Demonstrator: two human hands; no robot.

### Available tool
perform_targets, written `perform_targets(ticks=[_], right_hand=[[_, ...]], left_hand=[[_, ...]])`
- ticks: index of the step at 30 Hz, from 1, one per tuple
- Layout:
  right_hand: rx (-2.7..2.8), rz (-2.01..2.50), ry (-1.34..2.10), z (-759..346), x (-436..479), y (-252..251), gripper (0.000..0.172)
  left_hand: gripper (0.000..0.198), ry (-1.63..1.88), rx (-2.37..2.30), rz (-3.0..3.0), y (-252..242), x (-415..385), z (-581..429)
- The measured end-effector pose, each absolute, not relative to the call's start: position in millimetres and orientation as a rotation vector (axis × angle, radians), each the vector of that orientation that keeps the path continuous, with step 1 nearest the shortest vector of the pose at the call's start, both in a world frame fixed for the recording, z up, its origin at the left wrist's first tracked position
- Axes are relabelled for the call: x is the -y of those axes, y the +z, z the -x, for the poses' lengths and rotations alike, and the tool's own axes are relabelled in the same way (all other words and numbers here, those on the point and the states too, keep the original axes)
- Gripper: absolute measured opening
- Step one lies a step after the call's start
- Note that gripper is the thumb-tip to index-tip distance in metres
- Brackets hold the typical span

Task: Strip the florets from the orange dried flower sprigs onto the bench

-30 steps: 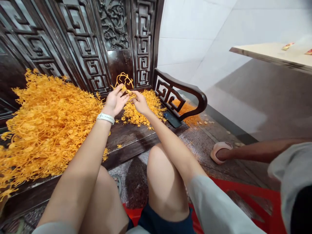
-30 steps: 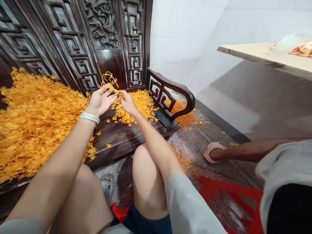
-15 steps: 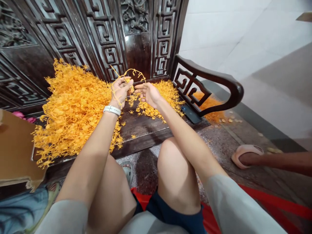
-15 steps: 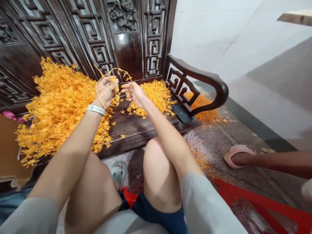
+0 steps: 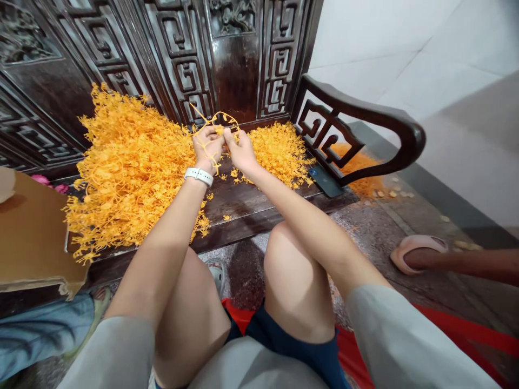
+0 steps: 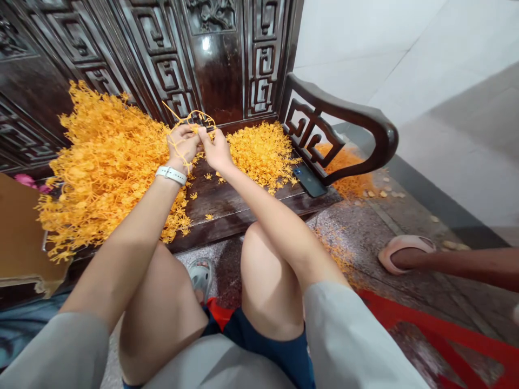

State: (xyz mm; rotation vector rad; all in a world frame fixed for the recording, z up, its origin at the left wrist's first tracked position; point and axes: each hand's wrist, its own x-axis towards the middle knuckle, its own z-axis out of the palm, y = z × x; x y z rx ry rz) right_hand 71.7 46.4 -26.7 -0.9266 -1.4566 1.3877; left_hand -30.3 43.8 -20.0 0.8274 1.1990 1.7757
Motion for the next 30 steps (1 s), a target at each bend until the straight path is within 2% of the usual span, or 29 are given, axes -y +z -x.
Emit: perform_targets(ticks=[4,7,12,15,21,25,30], right_hand=[[1.312,0.984,1.240,-80.2,-57.7,-24.3,0.046],[1.322,0.953,1.316,-88.0,-60.9,-22.9,0.048],[1.309,0.948,1.340,-93.0,-56.9,-21.4,0.054],[1.305,0.958,1.321,-92.4,-55.5,-22.5,0.055],[1.334,0.930,1.472,-93.0,-49.7,-20.6,0.048],[1.367,0.896,1.499,-92.6,-50.1,-19.5,0.047],[1.420,0.806,1.382,-87.8,-62.3,-27.7,0.054]], left_hand=[[0.018,1.630,-1.032,-0.831,-16.8,-38.3,30.5],[0.023,1.598,-0.972,-0.797,-15.5,-35.2,33.3],[0.005,1.540,-1.069,-0.831,-11.6,-28.7,34.5],[0.005,1.491,-1.035,-0.858,-10.8,-26.7,35.6],[0.003,1.402,-0.998,-0.871,-12.2,-27.1,37.2],[0.005,1.412,-0.970,-0.881,-13.8,-28.8,37.4],[0.021,1.485,-0.936,-0.852,-23.2,-35.0,38.6]])
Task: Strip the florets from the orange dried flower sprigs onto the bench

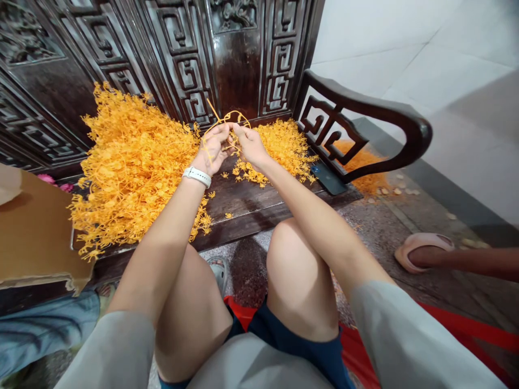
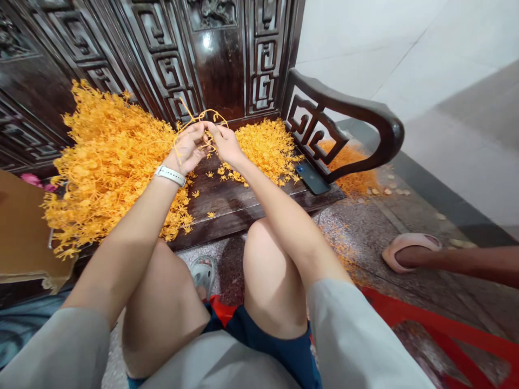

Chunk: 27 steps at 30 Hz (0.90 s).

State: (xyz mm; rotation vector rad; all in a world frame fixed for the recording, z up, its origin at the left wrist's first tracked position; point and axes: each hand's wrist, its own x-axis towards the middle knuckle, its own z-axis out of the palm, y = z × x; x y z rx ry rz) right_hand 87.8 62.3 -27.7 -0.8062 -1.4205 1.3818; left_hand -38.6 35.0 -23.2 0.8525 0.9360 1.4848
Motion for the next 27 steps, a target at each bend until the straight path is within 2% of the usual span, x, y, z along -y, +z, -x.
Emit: perform_targets(ticks=[3,7,12,16,19,27], right_hand=[[1.455,0.780,1.237,-85.2,-69.9,-32.4,0.059],[1.490,0.805,1.043,-84.0,-74.1,-34.1,0.065],[1.357,0.838,1.052,-85.6,-77.8,-34.0,0.064],[1.369,0.859,1.019,-91.8,-80.0,-36.3,0.061],[1.420,0.836,0.986,-97.4,-78.0,-39.3,0.059],[1.449,0.806,1.356,-107.5,-61.1,-22.6,0.063]], left_hand=[[0.029,1.547,-0.927,-0.801,-26.8,-38.7,33.8],[0.027,1.597,-0.891,-0.703,-24.6,-38.2,18.8],[0.027,1.593,-0.926,-0.694,-17.7,-28.0,4.1],[0.018,1.539,-0.919,-0.725,-9.1,-15.9,-1.2],[0.022,1.546,-0.912,-0.719,-6.7,-9.4,-5.5],[0.028,1.540,-0.769,-0.687,-9.3,-9.0,-6.9]])
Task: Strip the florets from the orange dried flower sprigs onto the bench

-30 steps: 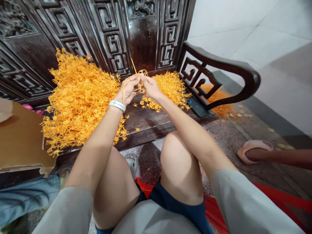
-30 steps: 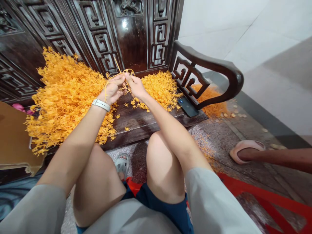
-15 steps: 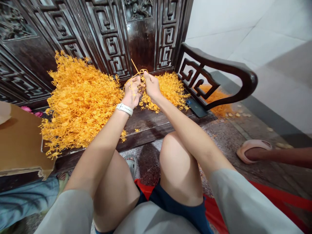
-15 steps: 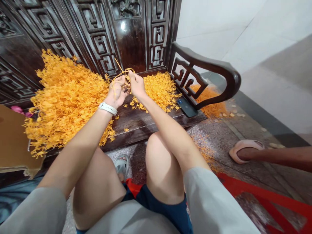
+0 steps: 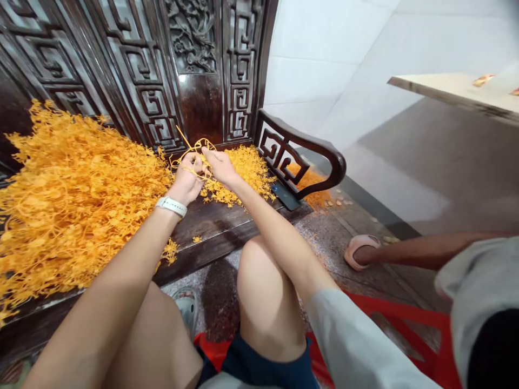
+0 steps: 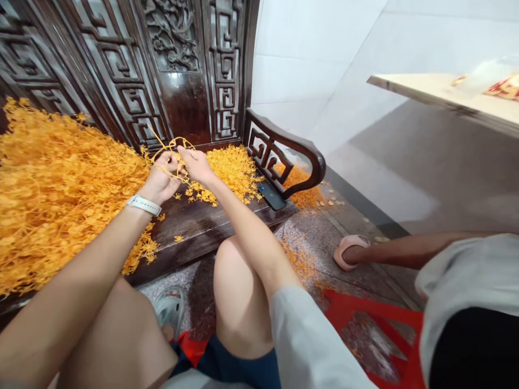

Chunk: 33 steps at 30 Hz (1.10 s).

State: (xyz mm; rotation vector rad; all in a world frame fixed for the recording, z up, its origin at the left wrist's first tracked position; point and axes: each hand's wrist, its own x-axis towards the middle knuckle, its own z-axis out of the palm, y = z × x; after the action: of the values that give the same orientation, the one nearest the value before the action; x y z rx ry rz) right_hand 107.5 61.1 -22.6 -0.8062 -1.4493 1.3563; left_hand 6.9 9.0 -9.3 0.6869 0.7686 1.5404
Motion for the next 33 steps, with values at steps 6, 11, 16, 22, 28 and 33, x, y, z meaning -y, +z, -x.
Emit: perform_targets(ticks=[6,11,16,22,28,33], right_hand=[[1.417,0.789,1.539,-114.9,-50.7,-5.3,0.058],[1.425,0.802,1.567,-117.7,-46.2,-5.4,0.054],[1.373,0.786,1.615,-123.0,-43.7,-2.5,0.047],[1.400,0.680,1.830,-136.1,-33.4,7.8,0.049],[1.311,0.647,1.895,-136.4,-27.7,16.9,0.061],[1.214,0.667,1.770,-135.0,-44.2,14.1,0.060]], left_hand=[[0.034,1.390,-0.733,-0.755,1.7,-8.0,-1.3],[0.029,1.315,-0.701,-0.774,0.1,-9.5,2.2],[0.030,1.290,-0.657,-0.803,-4.0,-12.1,7.4],[0.027,1.119,-0.484,-0.943,-3.7,-5.9,26.1],[0.027,1.277,-0.518,-0.843,6.6,7.2,25.6],[0.027,1.496,-0.624,-0.797,20.6,8.6,10.5]])
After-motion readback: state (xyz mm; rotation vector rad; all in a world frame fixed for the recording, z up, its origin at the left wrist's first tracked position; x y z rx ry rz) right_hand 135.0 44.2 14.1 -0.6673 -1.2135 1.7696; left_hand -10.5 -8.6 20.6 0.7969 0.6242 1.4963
